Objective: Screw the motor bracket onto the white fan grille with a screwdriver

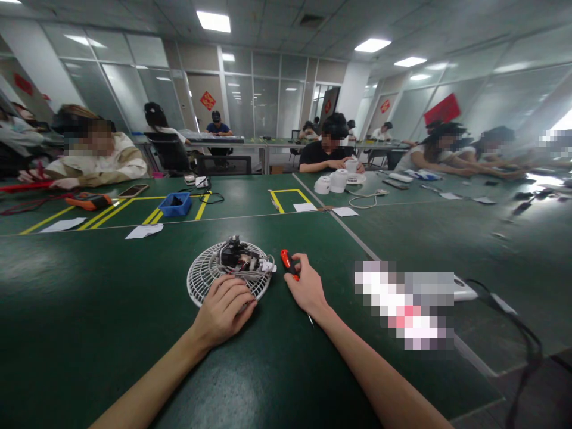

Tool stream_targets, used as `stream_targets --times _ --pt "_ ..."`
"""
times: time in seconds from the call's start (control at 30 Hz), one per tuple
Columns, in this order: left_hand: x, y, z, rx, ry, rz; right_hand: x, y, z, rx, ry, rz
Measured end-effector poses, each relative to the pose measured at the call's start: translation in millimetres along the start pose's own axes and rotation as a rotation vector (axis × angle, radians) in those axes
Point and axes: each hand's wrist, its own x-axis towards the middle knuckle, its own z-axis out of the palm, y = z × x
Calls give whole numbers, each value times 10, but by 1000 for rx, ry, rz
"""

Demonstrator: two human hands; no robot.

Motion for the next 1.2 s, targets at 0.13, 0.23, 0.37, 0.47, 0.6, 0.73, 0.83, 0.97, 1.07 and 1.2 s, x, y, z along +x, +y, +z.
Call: stream_targets --times 0.13,0.23,0.37,0.47,0.6,0.73,0.83,0.97,1.07,1.2 --pt "2 7 -7 2 5 -6 -18 16 1 260 44 21" --pt "-9 4 -2 5 -1 -16 -44 -4 22 458 20 41" --pt "-11 -4 -2 18 -8 -21 -79 -71 21 701 -25 96" --pt "-12 -12 -2 24 -3 -14 -93 -124 -7 836 6 114" --pt "-27 -23 6 20 -1 -17 -98 -159 -37 926 106 149" --pt "-39 -30 7 -10 1 -22 -92 -160 -39 980 207 192" --pt "-46 -31 4 -23 14 -12 -89 -158 -39 990 257 210" --pt "-36 -27 0 -50 37 -22 -92 -157 -41 981 284 210" --pt "-5 -22 -9 -62 65 -31 -98 -161 -36 979 282 210" --pt "-6 -27 -14 -71 88 -18 -103 -171 -24 977 285 211"
